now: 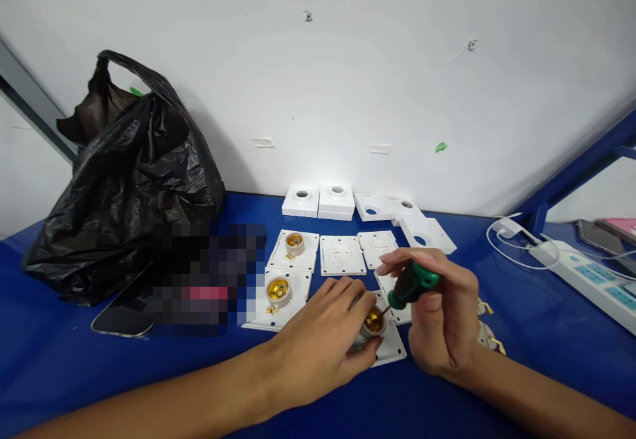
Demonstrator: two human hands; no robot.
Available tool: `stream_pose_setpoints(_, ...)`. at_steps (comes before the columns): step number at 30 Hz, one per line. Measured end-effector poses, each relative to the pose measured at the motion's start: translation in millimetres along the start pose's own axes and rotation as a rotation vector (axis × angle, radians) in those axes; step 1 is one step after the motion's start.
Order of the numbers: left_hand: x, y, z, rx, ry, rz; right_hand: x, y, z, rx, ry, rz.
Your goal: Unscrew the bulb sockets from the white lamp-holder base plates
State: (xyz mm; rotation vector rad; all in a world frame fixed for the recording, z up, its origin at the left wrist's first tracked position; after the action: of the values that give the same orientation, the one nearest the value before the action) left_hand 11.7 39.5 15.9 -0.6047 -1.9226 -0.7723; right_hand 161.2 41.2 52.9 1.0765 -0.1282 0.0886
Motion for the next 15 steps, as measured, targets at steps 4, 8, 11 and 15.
stream_pose_setpoints(4, -0.4, -2, 0, -0.011, 0.007, -0.005, 11, -5, -3, 0.055, -0.136, -0.141)
stream_pose_setpoints(8, -0.3, -2, 0, -0.018, 0.014, -0.011, 14, -2, -8, -0.082, -0.157, -0.029)
stream_pose_setpoints(11, -0.8, -1, 0, -0.024, 0.022, 0.0, 11, -1, -11, -0.143, -0.057, 0.034)
stream_pose_setpoints(15, -1.3, 0, 1, -0.021, 0.017, 0.008, 9, 3, -8, 0.004, -0.091, -0.094)
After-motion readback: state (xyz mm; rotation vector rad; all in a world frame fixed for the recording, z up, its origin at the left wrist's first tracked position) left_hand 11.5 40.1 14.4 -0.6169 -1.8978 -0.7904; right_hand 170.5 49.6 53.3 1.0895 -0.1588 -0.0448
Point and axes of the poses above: each hand's wrist, its own y-axis towards the middle knuckle, its own x-axis out of the back of the hand, z = x × y, the point moved 5 cm from there along y, towards the middle knuckle, and after that the axes turned 8 degrees about y, right-handed, at the moved point
